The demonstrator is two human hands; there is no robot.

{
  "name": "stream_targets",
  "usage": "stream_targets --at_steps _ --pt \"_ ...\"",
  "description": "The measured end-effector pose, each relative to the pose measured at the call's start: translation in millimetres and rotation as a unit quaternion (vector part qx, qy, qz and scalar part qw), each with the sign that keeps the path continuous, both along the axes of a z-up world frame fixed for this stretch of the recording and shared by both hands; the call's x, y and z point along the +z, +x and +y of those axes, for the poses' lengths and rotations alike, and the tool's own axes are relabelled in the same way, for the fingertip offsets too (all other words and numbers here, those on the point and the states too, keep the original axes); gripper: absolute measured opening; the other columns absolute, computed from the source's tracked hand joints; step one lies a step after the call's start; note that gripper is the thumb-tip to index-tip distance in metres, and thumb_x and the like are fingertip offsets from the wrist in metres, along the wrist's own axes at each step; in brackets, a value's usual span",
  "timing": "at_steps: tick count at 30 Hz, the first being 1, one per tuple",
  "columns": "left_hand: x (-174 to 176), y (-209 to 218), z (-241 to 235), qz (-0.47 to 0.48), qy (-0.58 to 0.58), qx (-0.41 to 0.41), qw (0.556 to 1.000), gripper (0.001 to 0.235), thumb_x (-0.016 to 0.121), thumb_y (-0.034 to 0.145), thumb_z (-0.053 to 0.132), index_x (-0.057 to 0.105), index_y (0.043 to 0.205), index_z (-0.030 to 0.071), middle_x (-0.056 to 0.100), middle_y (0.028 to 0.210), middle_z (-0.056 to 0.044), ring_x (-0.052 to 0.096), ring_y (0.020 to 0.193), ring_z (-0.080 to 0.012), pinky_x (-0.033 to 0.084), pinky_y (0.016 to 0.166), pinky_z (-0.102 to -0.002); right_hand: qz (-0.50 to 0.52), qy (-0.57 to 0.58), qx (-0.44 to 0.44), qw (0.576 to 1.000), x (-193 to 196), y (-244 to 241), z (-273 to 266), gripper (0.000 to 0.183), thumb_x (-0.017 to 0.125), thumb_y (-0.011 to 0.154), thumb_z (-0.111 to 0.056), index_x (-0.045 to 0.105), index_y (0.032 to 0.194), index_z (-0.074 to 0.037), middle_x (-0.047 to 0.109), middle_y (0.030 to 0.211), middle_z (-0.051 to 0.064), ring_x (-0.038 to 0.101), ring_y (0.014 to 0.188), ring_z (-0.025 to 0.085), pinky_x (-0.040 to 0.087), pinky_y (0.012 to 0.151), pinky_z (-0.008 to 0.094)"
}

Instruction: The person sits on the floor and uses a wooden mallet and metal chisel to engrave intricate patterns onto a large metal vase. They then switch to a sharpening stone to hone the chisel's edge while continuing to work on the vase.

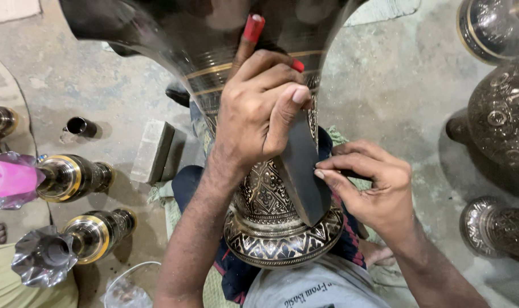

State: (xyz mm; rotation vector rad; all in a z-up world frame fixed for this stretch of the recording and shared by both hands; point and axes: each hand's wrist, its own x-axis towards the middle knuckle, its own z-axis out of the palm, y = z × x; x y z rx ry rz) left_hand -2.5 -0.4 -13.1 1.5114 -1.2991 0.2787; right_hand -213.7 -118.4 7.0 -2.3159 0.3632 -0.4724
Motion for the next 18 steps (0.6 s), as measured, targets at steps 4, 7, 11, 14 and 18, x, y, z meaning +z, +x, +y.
stream_targets --at_steps 4,7,11,14,18 --pt "1 1 -1 -0.001 -0.022 0.006 1.0 0.032 0.054 0.11 0.021 0.076 0.094 0.005 0.073 0.099 -0.007 0.067 0.11 -0.0265 0.039 0.125 -0.047 0.026 0.006 0.035 0.999 5 3 -11 0.018 0.082 0.082 -0.005 0.079 0.1 -0.004 0.074 0.099 0.011 0.074 0.086 0.014 0.059 0.074 0.025" --pt "0 -1 0 -0.005 -0.016 -0.006 1.0 0.03 0.056 0.11 0.021 0.075 0.093 0.004 0.073 0.099 -0.008 0.067 0.11 -0.0267 0.045 0.117 -0.043 -0.033 0.009 0.001 0.999 10 -3 -14 0.016 0.083 0.091 -0.007 0.079 0.107 -0.006 0.073 0.098 0.009 0.07 0.081 0.011 0.054 0.067 0.021" --pt "4 -2 3 0.005 -0.008 -0.01 1.0 0.029 0.059 0.109 0.019 0.075 0.093 0.003 0.072 0.098 -0.009 0.067 0.108 -0.0268 0.052 0.102 -0.038 -0.117 0.027 -0.101 0.988 10 -13 -11 0.019 0.08 0.086 -0.008 0.076 0.105 -0.007 0.071 0.1 0.009 0.064 0.074 0.008 0.049 0.059 0.021" --pt "3 -2 2 -0.003 -0.012 -0.007 1.0 0.028 0.06 0.111 0.019 0.075 0.095 0.002 0.072 0.1 -0.008 0.067 0.111 -0.0263 0.053 0.1 -0.038 -0.048 0.049 -0.082 0.994 -2 -26 -3 0.018 0.081 0.09 -0.003 0.078 0.108 -0.004 0.072 0.095 0.011 0.066 0.077 0.011 0.049 0.062 0.02" --pt "-3 0 2 -0.005 -0.005 -0.011 1.0 0.028 0.06 0.111 0.02 0.075 0.095 0.003 0.072 0.1 -0.008 0.066 0.111 -0.0264 0.052 0.102 -0.039 -0.019 0.067 -0.046 0.996 -17 -36 2 0.014 0.078 0.09 0.0 0.078 0.104 -0.002 0.076 0.098 0.011 0.072 0.085 0.014 0.055 0.078 0.024"
